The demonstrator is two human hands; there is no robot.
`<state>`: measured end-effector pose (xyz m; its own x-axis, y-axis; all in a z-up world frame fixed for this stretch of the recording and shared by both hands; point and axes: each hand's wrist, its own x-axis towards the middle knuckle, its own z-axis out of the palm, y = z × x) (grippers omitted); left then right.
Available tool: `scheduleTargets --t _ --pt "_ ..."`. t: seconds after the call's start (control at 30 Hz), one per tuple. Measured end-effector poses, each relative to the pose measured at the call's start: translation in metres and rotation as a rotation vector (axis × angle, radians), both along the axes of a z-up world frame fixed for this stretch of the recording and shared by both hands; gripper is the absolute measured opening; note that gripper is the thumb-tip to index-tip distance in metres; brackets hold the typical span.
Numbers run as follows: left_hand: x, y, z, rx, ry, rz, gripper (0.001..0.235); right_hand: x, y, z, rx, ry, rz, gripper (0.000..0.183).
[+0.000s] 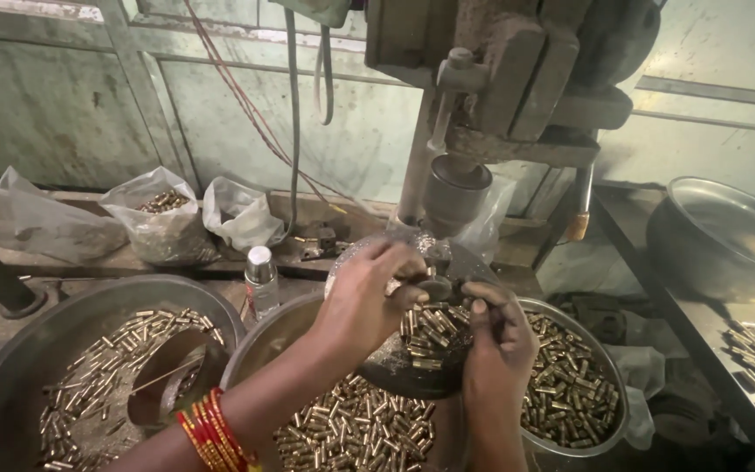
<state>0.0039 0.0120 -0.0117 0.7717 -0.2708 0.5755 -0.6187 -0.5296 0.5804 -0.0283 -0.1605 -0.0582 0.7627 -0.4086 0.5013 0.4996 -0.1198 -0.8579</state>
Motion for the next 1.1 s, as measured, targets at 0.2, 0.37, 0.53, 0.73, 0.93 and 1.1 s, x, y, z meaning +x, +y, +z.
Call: scheduleTargets --t 0.2,0.37,0.53,0.73,0.93,1.1 --pt "0.013 0.009 -0.002 -0.018 0.008 -0.052 0.093 -0.003 0.001 0.007 -0.14 0.067 -0.143 0.021" --pt "0.016 0.007 0.001 -0.114 0.246 -0.134 0.088 0.01 -0.025 0.082 -0.615 -0.364 -0.586 0.035" --pt "0.007 0.002 0.02 -0.081 0.465 -0.059 0.092 0.11 -0.089 0.089 -0.523 -0.25 -0.178 0.04" --pt "0.014 0.005 0.007 -0.209 0.289 -0.188 0.078 0.228 -0.135 0.041 0.181 -0.355 0.268 0.031" --pt "0.015 0.008 0.009 -0.245 0.259 -0.196 0.076 0.257 -0.139 0.037 -0.576 -0.447 -0.182 0.038" --pt "0.016 0.005 -0.002 -0.222 0.159 -0.099 0.071 0.302 -0.166 0.03 -0.394 -0.477 0.128 0.033"
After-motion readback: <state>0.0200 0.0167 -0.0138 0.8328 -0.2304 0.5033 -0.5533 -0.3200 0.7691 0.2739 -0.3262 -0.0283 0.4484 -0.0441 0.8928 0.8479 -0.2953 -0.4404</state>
